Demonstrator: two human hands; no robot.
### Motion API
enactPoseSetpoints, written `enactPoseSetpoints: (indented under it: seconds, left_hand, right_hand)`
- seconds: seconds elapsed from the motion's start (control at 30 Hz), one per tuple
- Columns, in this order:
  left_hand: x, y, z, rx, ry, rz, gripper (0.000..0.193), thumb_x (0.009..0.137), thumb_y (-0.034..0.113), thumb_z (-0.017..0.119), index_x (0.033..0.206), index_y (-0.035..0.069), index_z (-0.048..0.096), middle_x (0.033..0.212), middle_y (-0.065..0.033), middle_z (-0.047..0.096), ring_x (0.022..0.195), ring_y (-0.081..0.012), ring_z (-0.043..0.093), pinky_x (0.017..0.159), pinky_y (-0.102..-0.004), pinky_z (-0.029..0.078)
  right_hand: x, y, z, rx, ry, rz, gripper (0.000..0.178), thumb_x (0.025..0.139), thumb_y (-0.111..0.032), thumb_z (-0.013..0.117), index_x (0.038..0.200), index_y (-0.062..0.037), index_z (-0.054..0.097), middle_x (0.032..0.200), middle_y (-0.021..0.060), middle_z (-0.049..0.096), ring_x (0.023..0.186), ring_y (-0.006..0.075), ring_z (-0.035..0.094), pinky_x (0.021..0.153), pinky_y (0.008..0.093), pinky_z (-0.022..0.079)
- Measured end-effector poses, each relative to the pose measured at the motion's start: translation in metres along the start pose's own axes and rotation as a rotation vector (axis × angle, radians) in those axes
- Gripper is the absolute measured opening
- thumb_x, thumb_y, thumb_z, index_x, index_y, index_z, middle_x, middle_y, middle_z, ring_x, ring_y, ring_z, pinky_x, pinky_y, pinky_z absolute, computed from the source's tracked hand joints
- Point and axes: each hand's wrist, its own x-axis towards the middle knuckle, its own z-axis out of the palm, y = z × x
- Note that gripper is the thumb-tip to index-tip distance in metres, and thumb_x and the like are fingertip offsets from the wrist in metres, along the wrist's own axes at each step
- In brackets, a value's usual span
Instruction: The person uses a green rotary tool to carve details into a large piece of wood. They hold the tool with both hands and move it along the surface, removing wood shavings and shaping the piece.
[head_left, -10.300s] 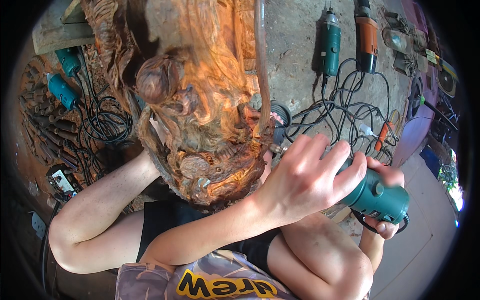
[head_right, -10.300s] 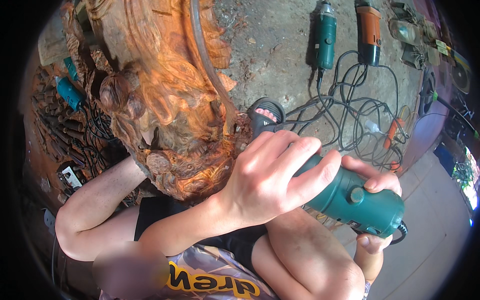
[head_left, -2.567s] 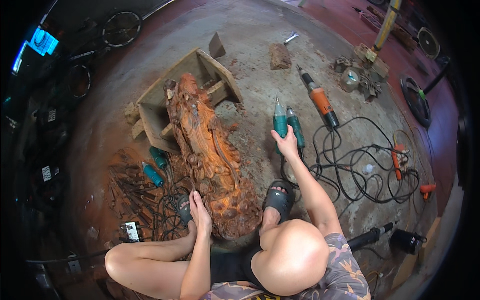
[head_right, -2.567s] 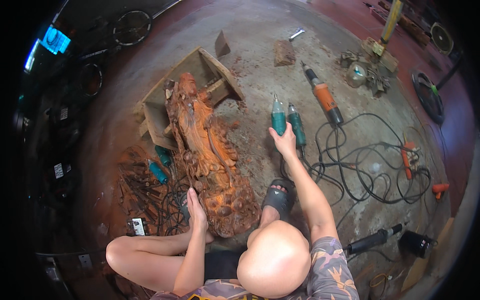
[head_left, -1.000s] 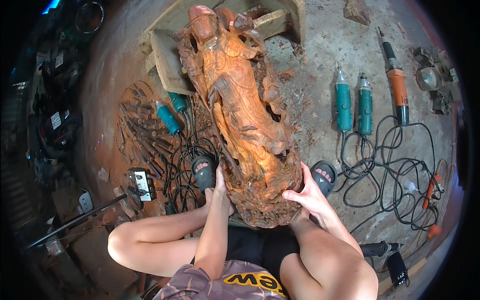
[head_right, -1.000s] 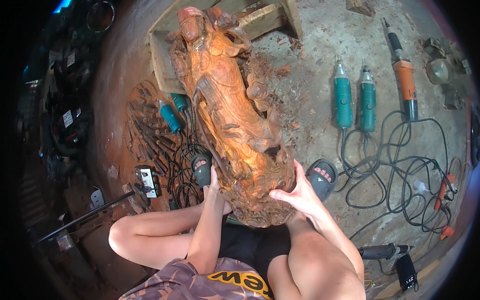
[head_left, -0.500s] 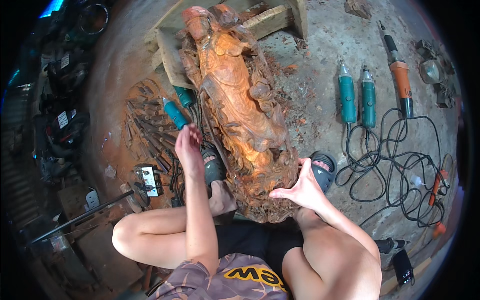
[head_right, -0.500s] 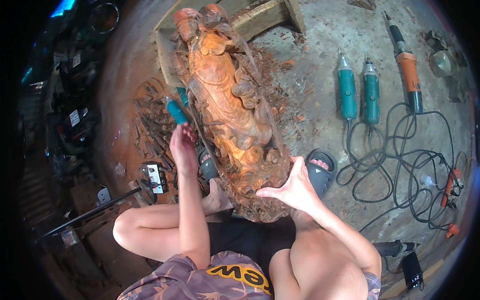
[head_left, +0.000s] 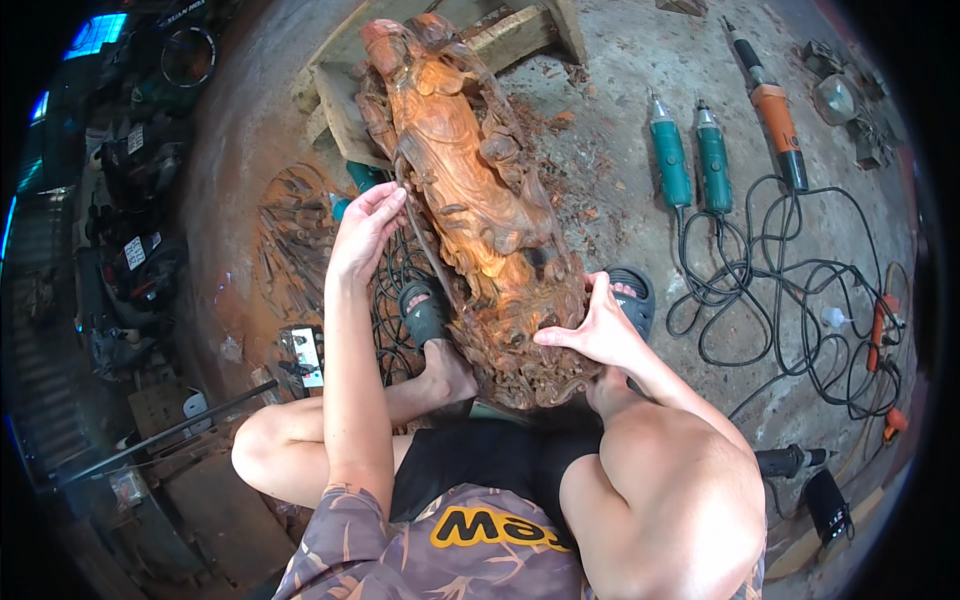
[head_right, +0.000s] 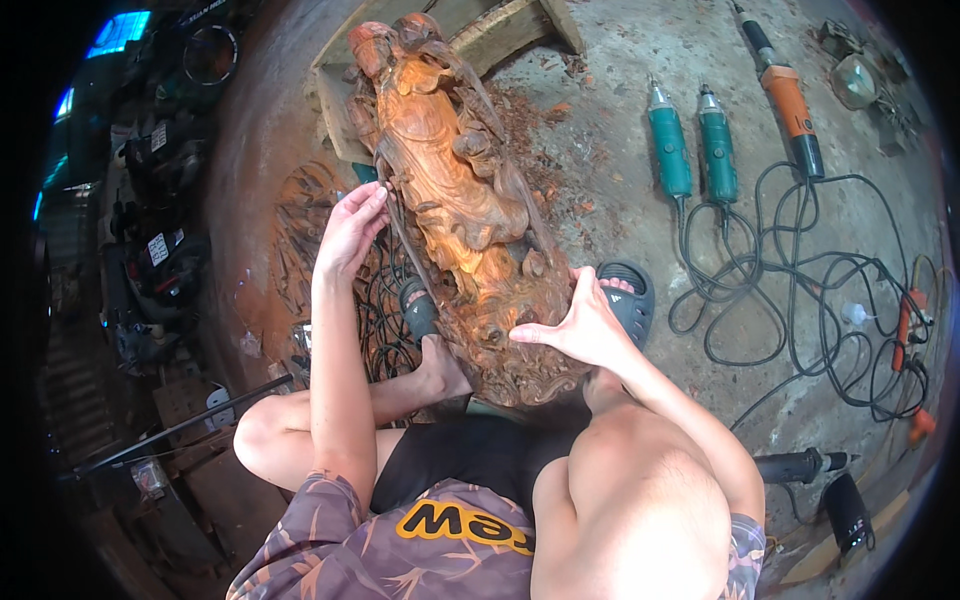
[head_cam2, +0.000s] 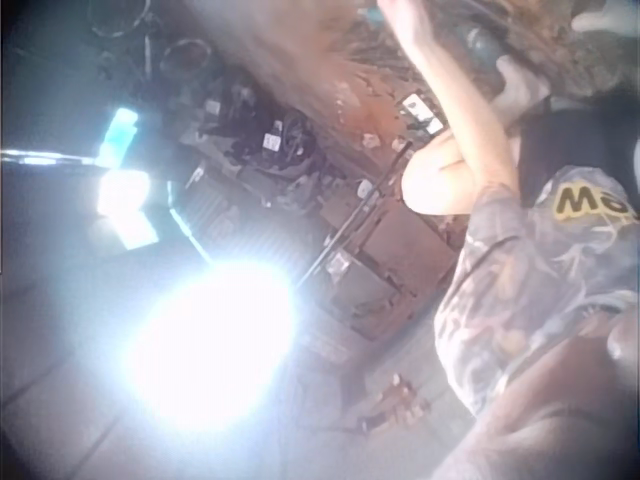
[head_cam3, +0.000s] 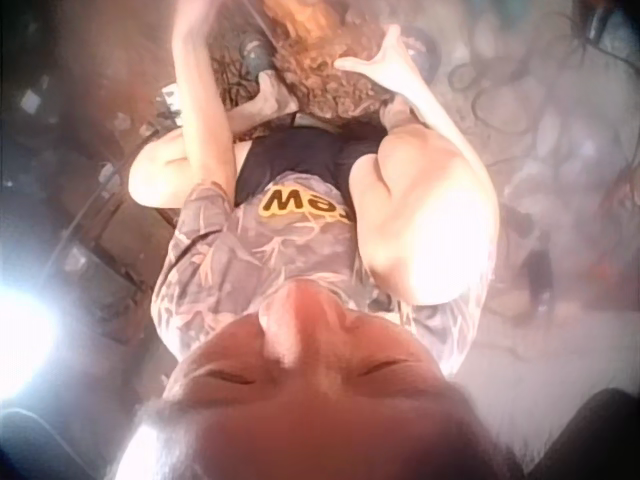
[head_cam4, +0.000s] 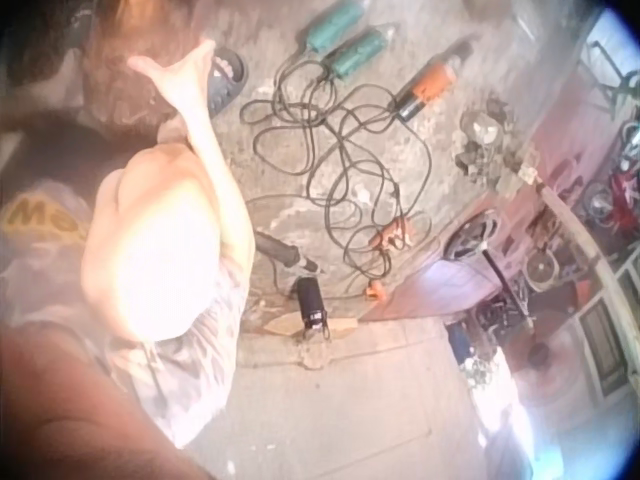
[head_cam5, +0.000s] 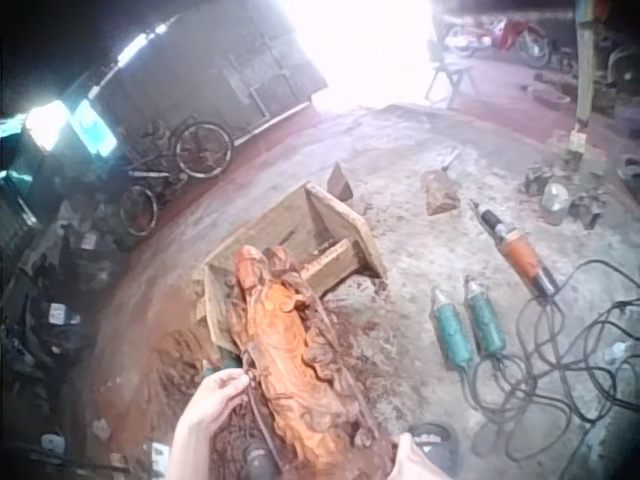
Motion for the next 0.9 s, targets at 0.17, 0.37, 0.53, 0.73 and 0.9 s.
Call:
enactPoseSetpoints:
  seconds: [0.17,0.37,0.53,0.73,0.9]
  left_hand:
    - [-0.002,0.003,0.004,0.064,-0.027,-0.02,0.02,0.103,0.016,0.069,0.117,0.003,0.071,0.099,-0.0003,0.072,0.086,-0.007,0.064,0.078,-0.0227,0.054]
    - [-0.014,0.001,0.018,0.123,0.061,0.015,0.025,0.103,0.02,0.069,0.12,0.002,0.071,0.1,-0.0004,0.072,0.086,-0.007,0.064,0.079,-0.023,0.054]
    - [-0.028,-0.018,0.023,0.045,0.105,0.004,0.032,0.102,0.022,0.07,0.123,-0.003,0.069,0.101,-0.0058,0.074,0.091,-0.0134,0.07,0.084,-0.0272,0.056]
    - [-0.043,-0.019,0.022,0.025,0.18,-0.016,0.031,0.1,0.021,0.073,0.121,-0.002,0.07,0.1,-0.0069,0.074,0.09,-0.0155,0.071,0.083,-0.029,0.057]
    - [-0.041,-0.03,0.026,-0.09,0.204,-0.016,0.026,0.098,0.016,0.075,0.118,0.0,0.07,0.1,-0.0068,0.075,0.091,-0.0155,0.071,0.083,-0.0289,0.057]
  right_hand:
    - [-0.001,0.009,0.0,-0.001,0.013,-0.02,0.125,0.058,-0.061,0.098,0.135,0.0158,0.036,0.137,0.0361,0.051,0.135,0.0414,0.052,0.115,0.0453,0.042]
    - [-0.001,0.014,-0.007,0.124,-0.05,-0.043,0.12,0.061,-0.058,0.097,0.139,0.0124,0.038,0.14,0.0331,0.053,0.136,0.0391,0.053,0.116,0.0453,0.041]
    - [0.005,0.015,-0.032,0.039,-0.15,-0.081,0.108,0.061,-0.052,0.099,0.137,0.0045,0.048,0.133,0.0257,0.06,0.126,0.0331,0.061,0.109,0.0448,0.047]
    - [0.077,0.017,-0.129,-0.317,0.698,-0.271,0.056,0.087,-0.029,0.083,0.134,-0.0063,0.064,0.12,0.0143,0.07,0.108,0.0265,0.069,0.087,0.0375,0.056]
    - [0.132,0.043,-0.163,-0.753,0.689,-0.02,0.072,0.092,-0.044,0.074,0.144,-0.0011,0.051,0.124,0.0266,0.067,0.116,0.0422,0.066,0.096,0.047,0.053]
